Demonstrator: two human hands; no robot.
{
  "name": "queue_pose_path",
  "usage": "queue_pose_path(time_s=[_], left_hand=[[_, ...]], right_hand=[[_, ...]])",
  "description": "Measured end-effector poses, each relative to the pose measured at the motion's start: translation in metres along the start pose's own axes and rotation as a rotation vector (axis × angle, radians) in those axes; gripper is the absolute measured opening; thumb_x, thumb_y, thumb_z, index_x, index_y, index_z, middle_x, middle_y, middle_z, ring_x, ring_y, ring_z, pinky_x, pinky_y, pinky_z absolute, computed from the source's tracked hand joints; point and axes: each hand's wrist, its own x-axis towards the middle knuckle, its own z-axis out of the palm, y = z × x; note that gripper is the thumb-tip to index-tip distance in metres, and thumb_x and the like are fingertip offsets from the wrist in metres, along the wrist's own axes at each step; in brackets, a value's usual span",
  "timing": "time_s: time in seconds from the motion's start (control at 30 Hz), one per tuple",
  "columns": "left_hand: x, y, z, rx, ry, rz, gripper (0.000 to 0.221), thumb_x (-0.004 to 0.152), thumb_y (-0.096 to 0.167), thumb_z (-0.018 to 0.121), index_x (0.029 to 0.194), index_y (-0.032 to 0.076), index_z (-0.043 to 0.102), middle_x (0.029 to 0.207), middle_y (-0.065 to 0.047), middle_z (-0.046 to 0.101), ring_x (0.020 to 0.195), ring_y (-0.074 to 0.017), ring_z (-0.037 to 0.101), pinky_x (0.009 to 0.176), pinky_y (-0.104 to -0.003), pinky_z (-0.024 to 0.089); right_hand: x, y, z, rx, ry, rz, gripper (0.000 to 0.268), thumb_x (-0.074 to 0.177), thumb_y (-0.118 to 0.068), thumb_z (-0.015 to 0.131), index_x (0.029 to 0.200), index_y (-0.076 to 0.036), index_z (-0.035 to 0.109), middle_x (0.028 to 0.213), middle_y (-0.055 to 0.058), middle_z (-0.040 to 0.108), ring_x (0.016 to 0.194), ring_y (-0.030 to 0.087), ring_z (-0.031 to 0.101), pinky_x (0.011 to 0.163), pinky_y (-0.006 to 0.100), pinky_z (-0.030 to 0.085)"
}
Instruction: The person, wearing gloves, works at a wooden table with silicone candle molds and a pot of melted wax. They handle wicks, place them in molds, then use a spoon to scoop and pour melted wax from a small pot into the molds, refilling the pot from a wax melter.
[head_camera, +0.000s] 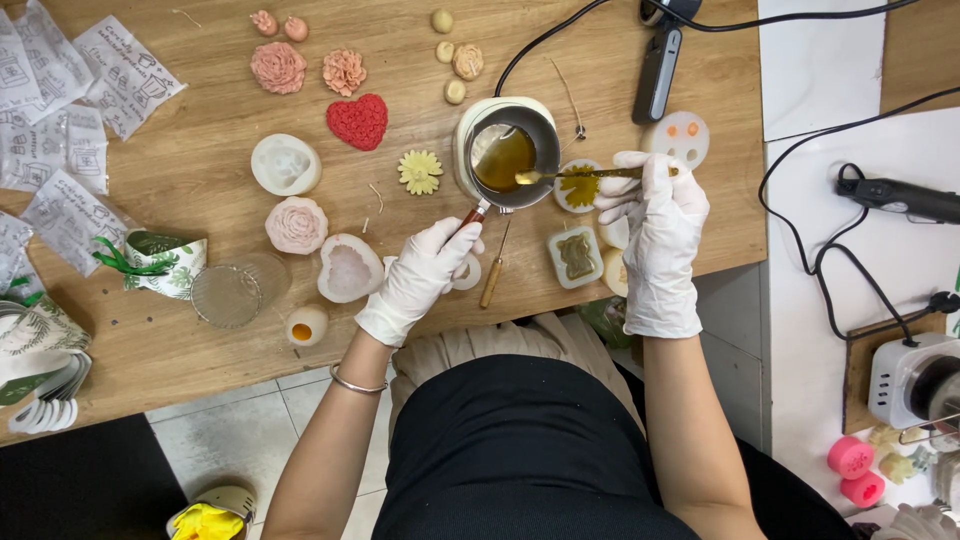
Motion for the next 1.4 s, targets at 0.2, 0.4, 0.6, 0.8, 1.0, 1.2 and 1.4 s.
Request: queue_pose_path(time_s=[0.2, 0.4, 0.6, 0.8, 1.0, 1.2, 1.4], left_hand=[[-0.009, 0.008, 0.003, 0.107, 0.058, 0.015, 0.035, 0.1, 0.041, 0.06, 0.096, 0.007, 0.069, 0.066, 0.001, 0.059, 0.051, -0.0061, 0.047, 0.046, -0.025, 0.038], [-0.017, 0.011, 0.004, 0.179, 0.103, 0.06, 0.036, 0.1, 0.041, 0.06, 0.096, 0.008, 0.071, 0.062, -0.001, 0.059, 0.052, -0.0084, 0.05, 0.049, -0.027, 0.041], [-0.026, 0.016, 0.006, 0.29, 0.158, 0.162, 0.035, 0.1, 0.041, 0.06, 0.103, 0.008, 0.071, 0.073, -0.003, 0.071, 0.061, -0.0122, 0.064, 0.058, -0.03, 0.051], [-0.033, 0.019, 0.007, 0.407, 0.192, 0.173, 0.036, 0.1, 0.042, 0.06, 0.105, 0.008, 0.07, 0.071, -0.01, 0.069, 0.065, -0.0222, 0.07, 0.061, -0.035, 0.053], [-0.037, 0.014, 0.005, 0.49, 0.211, 0.324, 0.036, 0.102, 0.042, 0.058, 0.103, 0.007, 0.068, 0.074, -0.011, 0.07, 0.069, -0.0267, 0.071, 0.061, -0.037, 0.053], [-0.038, 0.001, 0.0, 0.708, 0.23, 0.457, 0.027, 0.104, 0.032, 0.061, 0.112, 0.007, 0.067, 0.084, -0.012, 0.067, 0.07, -0.0291, 0.067, 0.06, -0.039, 0.052], [-0.039, -0.018, -0.007, 1.076, 0.276, 0.836, 0.039, 0.097, 0.007, 0.064, 0.135, 0.013, 0.061, 0.108, -0.011, 0.063, 0.076, -0.0281, 0.065, 0.061, -0.038, 0.054]], right_hand=[[-0.001, 0.004, -0.003, -0.009, -0.028, -0.014, 0.036, 0.114, -0.029, 0.052, 0.115, 0.004, 0.065, 0.089, 0.015, 0.071, 0.072, 0.02, 0.07, 0.062, 0.029, 0.058], [-0.002, 0.006, -0.001, -0.001, -0.06, -0.026, 0.035, 0.114, -0.028, 0.052, 0.115, 0.005, 0.065, 0.089, 0.015, 0.071, 0.073, 0.02, 0.07, 0.063, 0.029, 0.059], [-0.003, 0.009, 0.004, 0.016, -0.069, 0.002, 0.036, 0.113, -0.029, 0.052, 0.115, 0.005, 0.065, 0.089, 0.015, 0.071, 0.073, 0.019, 0.07, 0.064, 0.029, 0.059], [-0.004, 0.013, 0.009, 0.034, -0.083, 0.013, 0.035, 0.113, -0.028, 0.051, 0.115, 0.005, 0.065, 0.09, 0.015, 0.072, 0.074, 0.02, 0.071, 0.065, 0.029, 0.059], [-0.009, 0.008, 0.019, 0.05, -0.091, 0.013, 0.033, 0.114, -0.026, 0.05, 0.115, 0.004, 0.064, 0.091, 0.014, 0.072, 0.076, 0.02, 0.072, 0.066, 0.029, 0.06], [-0.008, 0.019, 0.019, 0.06, -0.08, 0.015, 0.034, 0.113, -0.027, 0.051, 0.114, 0.005, 0.064, 0.091, 0.014, 0.072, 0.075, 0.02, 0.071, 0.064, 0.029, 0.059], [-0.01, 0.028, 0.018, 0.121, -0.08, 0.055, 0.037, 0.112, -0.028, 0.053, 0.114, 0.007, 0.065, 0.09, 0.016, 0.071, 0.074, 0.021, 0.07, 0.064, 0.03, 0.059]])
